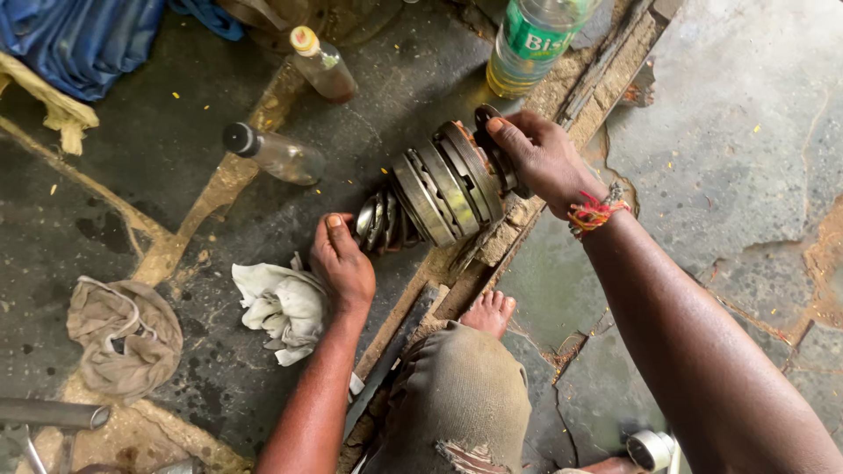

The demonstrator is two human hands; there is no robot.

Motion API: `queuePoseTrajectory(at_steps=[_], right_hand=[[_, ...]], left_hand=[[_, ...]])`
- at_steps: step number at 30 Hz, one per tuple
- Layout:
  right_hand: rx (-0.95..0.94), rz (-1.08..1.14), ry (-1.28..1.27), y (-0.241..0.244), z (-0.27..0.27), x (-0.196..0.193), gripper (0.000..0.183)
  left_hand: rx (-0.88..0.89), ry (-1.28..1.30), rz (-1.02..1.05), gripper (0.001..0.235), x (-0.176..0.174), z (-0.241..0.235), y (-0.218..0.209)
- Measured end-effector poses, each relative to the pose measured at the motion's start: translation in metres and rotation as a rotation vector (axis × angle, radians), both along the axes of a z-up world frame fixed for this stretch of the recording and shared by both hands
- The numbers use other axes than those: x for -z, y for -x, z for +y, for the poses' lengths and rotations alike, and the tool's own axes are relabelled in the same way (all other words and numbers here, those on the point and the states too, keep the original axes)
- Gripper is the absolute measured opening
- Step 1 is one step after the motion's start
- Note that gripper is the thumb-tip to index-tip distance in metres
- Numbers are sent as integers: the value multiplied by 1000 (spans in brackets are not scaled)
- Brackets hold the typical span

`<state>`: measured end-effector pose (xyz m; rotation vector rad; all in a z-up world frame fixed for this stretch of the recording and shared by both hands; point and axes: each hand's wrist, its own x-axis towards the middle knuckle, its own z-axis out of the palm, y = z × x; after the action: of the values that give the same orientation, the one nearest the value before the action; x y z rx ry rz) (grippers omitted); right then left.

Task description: The person sits on a stone floor and disassembles a mechanical hub assembly. They remove a cylindrical component, separate internal rings and bearings, and wipe parts with a cloth. The person then reassembles the components, placing rings and bearings back into the hub and using a wooden block to press a part into place.

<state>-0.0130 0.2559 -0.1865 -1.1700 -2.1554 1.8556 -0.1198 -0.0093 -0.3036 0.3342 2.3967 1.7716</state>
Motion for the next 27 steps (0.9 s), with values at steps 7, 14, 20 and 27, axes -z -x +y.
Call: queuePoseTrajectory(at_steps=[7, 14, 20, 27], right_hand=[[-98, -171, -576, 4, -17, -34, 37], [117, -19, -839, -2, -13, 7, 34], [5, -107, -876, -11, -10, 38, 27], [78, 261, -782, -77, -49, 14, 32]], left_hand=[[24, 85, -27, 23, 19, -6, 4], [301, 462, 647, 32, 132, -46, 24], [554, 695, 687, 31, 237, -25, -178], [715, 631, 482, 25, 214, 61, -197]])
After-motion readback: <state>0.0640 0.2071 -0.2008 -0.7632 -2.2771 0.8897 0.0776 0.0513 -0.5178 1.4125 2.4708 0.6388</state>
